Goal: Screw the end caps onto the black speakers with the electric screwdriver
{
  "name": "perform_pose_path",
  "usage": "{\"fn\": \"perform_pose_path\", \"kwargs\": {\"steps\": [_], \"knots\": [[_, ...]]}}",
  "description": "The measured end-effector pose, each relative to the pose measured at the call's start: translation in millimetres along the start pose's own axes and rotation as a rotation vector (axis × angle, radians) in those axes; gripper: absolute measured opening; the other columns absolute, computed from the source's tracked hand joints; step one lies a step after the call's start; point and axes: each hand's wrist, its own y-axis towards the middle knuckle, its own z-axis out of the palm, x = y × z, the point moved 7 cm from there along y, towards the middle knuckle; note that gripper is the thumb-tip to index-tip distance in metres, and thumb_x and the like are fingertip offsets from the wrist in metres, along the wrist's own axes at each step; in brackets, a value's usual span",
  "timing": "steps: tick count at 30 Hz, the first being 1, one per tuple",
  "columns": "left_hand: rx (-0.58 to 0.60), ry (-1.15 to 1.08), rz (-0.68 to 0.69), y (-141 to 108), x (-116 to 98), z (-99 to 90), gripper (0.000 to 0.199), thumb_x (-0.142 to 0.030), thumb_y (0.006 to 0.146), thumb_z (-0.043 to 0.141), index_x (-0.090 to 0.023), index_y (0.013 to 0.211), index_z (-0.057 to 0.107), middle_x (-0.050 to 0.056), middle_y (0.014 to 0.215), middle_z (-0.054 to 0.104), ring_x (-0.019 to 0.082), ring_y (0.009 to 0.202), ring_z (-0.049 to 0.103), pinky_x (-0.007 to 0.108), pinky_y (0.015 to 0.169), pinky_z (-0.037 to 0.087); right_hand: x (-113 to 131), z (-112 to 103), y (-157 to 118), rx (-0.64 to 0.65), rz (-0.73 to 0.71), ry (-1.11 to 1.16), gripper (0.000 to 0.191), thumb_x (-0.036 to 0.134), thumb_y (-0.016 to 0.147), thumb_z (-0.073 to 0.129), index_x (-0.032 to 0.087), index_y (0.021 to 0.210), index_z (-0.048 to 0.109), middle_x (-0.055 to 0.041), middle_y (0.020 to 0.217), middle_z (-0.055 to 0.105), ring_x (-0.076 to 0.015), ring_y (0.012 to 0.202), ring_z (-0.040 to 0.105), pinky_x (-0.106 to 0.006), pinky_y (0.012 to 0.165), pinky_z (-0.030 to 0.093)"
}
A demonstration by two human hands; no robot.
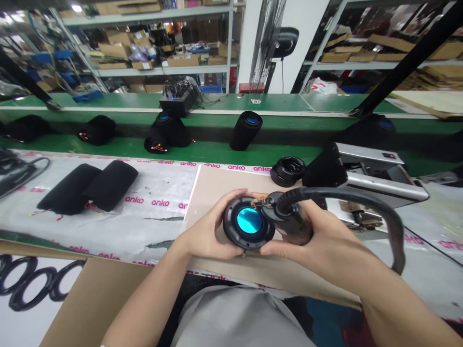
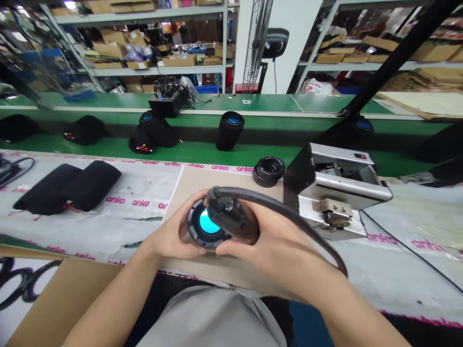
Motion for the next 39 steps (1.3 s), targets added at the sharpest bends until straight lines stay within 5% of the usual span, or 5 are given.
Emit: {"fn": "perform_pose_path", "kwargs": {"steps": [15,21,25,30,39], "knots": [[-0.498,0.306,0.058,-4.4,-19.8,16.2,0.096,-0.056,0.073,0.101,-0.028,0.152,0.056,0.016,0.155,0.065,0.038,0.145,0.066,0.052,0.122,0.057,17.5,-13.3,20.7,0.131,-0.176,0.174,0.070,0.048,0.070,0.096,0.031,0.134,0.072,-0.0037,0.110,0.077,-0.0235,0.086,0.075,-0.038,0.077,0.066],[-0.524,0.435,0.082,-7.6,-29.9,17.2,0.077,-0.030,0.079,0.094,-0.024,0.147,0.059,0.015,0.153,0.066,0.033,0.143,0.067,0.045,0.119,0.058,-37.1,-106.1,-28.1,-0.777,-0.110,0.986,0.022,0.040,0.089,0.087,0.025,0.088,0.071,-0.0006,0.080,0.070,-0.0137,0.046,0.054,-0.033,0.047,0.050],[-0.531,0.505,0.096,2.3,-30.7,14.4,0.073,-0.026,0.076,0.093,-0.021,0.142,0.062,0.012,0.139,0.074,0.030,0.127,0.076,0.039,0.108,0.063,-62.3,-150.2,-68.9,-1.169,-0.265,1.207,0.059,0.035,0.118,0.024,0.023,0.079,0.067,-0.0016,0.066,0.045,-0.0111,0.047,0.047,-0.029,0.048,0.038],[-0.478,0.462,0.111,42.7,-21.7,43.7,0.070,-0.031,0.072,0.093,-0.019,0.135,0.065,0.011,0.132,0.077,0.029,0.119,0.078,0.037,0.101,0.064,-64.1,-166.5,-57.4,-1.024,-0.378,0.910,0.050,0.068,0.082,0.088,0.025,0.079,0.064,0.0015,0.059,0.050,-0.0152,0.045,0.050,-0.032,0.041,0.035],[-0.278,0.359,0.121,86.2,-10.5,101.3,0.067,-0.034,0.077,0.091,-0.021,0.135,0.061,0.011,0.133,0.075,0.028,0.117,0.078,0.038,0.098,0.065,-75.1,-151.7,-21.5,-0.919,-0.323,0.908,0.064,0.082,0.081,0.081,0.023,0.077,0.056,0.0031,0.058,0.051,-0.0115,0.043,0.049,-0.032,0.041,0.032]]}}
